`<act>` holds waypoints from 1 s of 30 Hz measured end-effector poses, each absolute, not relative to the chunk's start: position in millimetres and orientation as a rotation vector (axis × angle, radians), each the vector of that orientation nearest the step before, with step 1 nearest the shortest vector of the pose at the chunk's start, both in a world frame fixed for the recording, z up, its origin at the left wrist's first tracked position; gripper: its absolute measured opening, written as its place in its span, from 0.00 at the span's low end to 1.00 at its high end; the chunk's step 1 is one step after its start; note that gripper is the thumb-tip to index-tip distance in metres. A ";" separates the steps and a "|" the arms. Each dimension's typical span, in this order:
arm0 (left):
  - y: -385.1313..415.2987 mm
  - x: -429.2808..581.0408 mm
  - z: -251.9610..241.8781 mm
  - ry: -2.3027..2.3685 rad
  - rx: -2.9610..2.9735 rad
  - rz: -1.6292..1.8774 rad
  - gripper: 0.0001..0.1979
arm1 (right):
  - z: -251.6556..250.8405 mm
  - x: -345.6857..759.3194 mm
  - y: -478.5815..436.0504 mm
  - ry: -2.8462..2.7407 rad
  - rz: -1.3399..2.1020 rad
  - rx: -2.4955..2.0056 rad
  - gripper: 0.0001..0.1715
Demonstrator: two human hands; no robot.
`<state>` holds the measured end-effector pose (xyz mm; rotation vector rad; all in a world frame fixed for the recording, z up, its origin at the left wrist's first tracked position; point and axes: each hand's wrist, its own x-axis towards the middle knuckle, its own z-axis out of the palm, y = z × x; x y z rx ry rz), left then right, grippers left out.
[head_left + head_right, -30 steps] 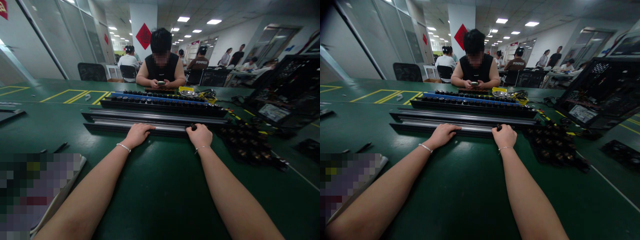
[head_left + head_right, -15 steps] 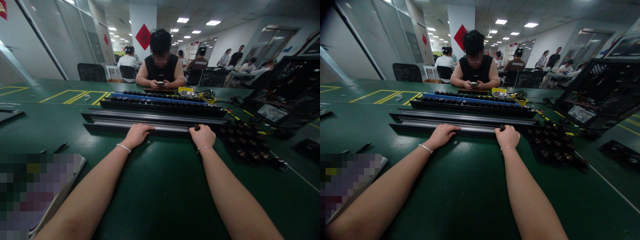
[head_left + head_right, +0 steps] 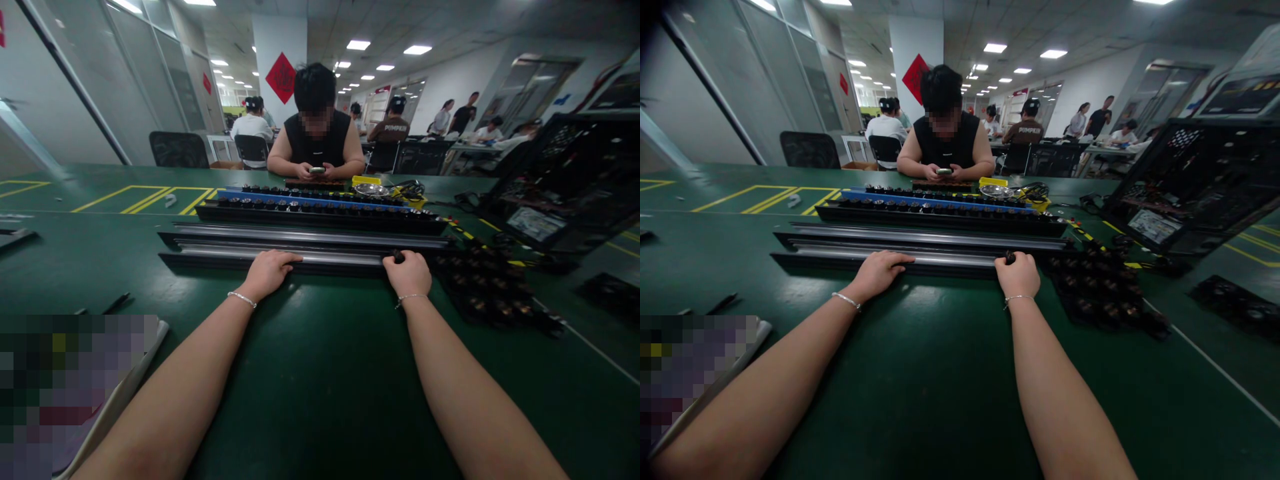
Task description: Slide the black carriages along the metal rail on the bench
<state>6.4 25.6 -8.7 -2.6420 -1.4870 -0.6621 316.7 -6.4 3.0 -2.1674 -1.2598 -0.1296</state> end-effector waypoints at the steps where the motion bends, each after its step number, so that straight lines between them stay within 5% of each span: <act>1: 25.5 6.4 -8.4 -1.491 -2.643 -0.663 0.16 | 1.3 318.0 -5.6 -1.248 -0.127 -2.145 0.20; 30: 23.5 5.2 -7.3 -1.494 -2.628 -0.660 0.16 | -9.3 379.1 2.7 -1.146 -0.117 -2.043 0.19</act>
